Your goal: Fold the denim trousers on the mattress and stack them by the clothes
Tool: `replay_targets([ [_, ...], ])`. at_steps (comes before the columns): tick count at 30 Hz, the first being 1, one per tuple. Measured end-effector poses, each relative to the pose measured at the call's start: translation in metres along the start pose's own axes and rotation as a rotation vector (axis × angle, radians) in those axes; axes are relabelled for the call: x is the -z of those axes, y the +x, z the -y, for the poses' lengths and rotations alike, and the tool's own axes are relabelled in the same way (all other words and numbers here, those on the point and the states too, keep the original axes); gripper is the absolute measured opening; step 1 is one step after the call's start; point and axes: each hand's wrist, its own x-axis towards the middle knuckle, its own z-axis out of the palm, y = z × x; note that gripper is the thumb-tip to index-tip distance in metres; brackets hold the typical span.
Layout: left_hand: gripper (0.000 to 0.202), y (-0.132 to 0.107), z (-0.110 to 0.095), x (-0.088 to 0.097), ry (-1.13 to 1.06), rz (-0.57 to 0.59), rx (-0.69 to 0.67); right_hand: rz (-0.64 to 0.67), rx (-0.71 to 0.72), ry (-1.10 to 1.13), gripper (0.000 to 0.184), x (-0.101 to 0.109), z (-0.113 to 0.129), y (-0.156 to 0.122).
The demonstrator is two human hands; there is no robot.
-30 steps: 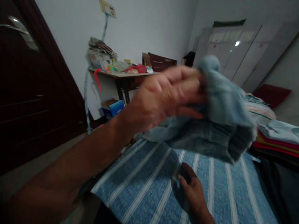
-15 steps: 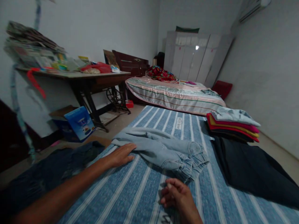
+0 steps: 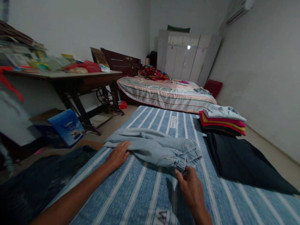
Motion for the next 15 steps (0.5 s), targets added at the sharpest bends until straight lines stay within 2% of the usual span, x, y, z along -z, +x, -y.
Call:
replay_targets([
  [5, 0.03, 0.008, -0.009, 0.013, 0.057, -0.033, 0.043, 0.007, 0.117, 0.112, 0.039, -0.012, 0.011, 0.01],
  [9, 0.028, 0.021, -0.005, 0.035, 0.058, -0.091, 0.072, 0.041, 0.131, 0.355, 0.034, -0.005, 0.018, 0.022],
  [13, 0.033, 0.028, -0.002, 0.077, 0.057, -0.231, 0.12, 0.073, 0.098, 0.708, 0.03, 0.017, 0.031, 0.031],
  [14, 0.033, 0.028, -0.004, 0.092, 0.059, -0.305, 0.134, 0.08, 0.101, 0.777, 0.029, 0.023, 0.036, 0.032],
  [15, 0.032, 0.028, -0.008, 0.108, 0.062, -0.44, 0.14, 0.084, 0.104, 0.837, 0.027, 0.028, 0.043, 0.033],
])
